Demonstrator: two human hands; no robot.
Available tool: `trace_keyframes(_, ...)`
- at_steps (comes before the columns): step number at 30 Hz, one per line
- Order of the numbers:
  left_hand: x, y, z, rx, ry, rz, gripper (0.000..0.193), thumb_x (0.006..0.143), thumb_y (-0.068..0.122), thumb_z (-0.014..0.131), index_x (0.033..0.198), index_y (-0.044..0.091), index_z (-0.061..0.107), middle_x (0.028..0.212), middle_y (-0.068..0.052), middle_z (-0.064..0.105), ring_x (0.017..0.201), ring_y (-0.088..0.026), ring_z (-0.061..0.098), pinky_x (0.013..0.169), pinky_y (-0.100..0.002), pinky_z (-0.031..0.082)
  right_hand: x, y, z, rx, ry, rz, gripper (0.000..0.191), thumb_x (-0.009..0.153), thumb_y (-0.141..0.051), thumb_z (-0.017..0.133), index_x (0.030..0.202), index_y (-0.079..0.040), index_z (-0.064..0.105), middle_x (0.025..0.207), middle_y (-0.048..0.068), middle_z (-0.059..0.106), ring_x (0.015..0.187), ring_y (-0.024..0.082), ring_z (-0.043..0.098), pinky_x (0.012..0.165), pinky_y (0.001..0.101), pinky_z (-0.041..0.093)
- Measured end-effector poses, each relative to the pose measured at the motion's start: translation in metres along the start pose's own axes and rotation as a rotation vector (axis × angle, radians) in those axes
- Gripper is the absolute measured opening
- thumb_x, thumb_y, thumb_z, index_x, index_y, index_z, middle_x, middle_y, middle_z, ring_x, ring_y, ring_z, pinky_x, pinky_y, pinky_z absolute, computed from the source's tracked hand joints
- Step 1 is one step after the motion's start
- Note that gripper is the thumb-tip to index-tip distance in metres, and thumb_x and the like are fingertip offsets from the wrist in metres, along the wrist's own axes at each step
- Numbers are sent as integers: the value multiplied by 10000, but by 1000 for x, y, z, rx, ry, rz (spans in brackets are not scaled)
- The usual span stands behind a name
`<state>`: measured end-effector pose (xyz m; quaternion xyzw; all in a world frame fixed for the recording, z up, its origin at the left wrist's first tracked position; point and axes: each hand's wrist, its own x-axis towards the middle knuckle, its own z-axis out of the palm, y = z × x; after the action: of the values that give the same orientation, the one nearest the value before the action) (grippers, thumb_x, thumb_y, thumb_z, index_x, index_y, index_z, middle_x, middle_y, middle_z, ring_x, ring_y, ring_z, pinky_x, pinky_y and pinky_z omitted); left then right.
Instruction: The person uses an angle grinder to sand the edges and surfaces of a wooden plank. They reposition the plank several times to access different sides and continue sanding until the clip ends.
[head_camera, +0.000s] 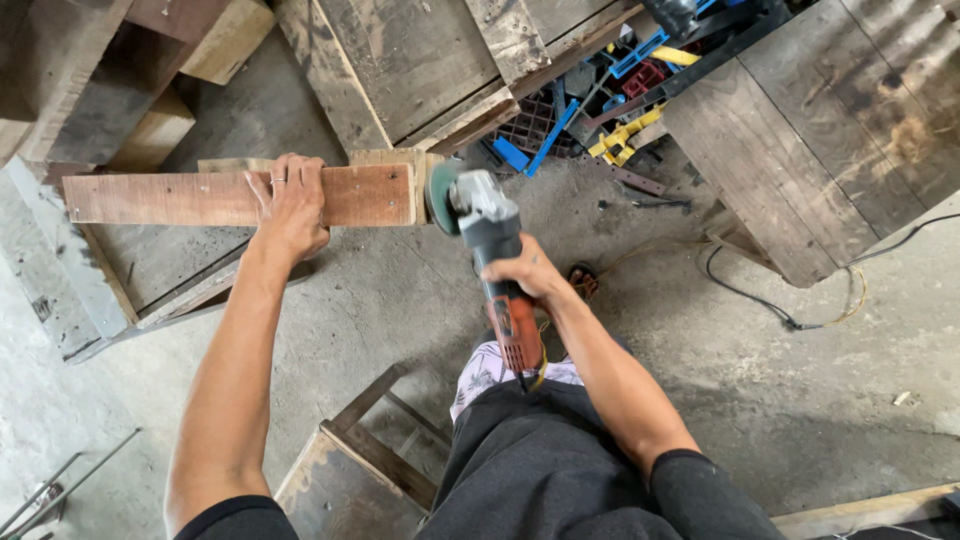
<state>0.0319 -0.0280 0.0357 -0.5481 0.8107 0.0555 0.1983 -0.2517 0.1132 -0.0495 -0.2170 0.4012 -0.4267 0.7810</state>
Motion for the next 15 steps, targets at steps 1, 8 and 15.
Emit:
trace_keyframes(1,0,0,0,-1,8,6,887,595,-72,745,1392,21,366,1419,-199,399,1473,-417,274,1115,-844,143,4,-7,1,35,3,8,514,608,-126,833,1074,-12,648,868,93,675,730,204,672,672,369,580)
trace_keyframes(8,-1,-2,1,-37,41,11,847,606,-76,731,1374,38,390,1418,-176,412,1480,-412,280,1110,-854,141,-23,0,1,-61,-143,-81,538,609,-124,817,1119,-10,687,941,79,716,828,171,689,782,318,579)
trace_keyframes(15,1,-1,0,-39,2,-10,854,602,-105,715,1379,41,392,1428,-181,403,1474,-410,264,1121,-843,114,7,-16,3,110,-18,88,443,645,-123,784,1032,18,623,816,127,703,676,264,692,632,438,590)
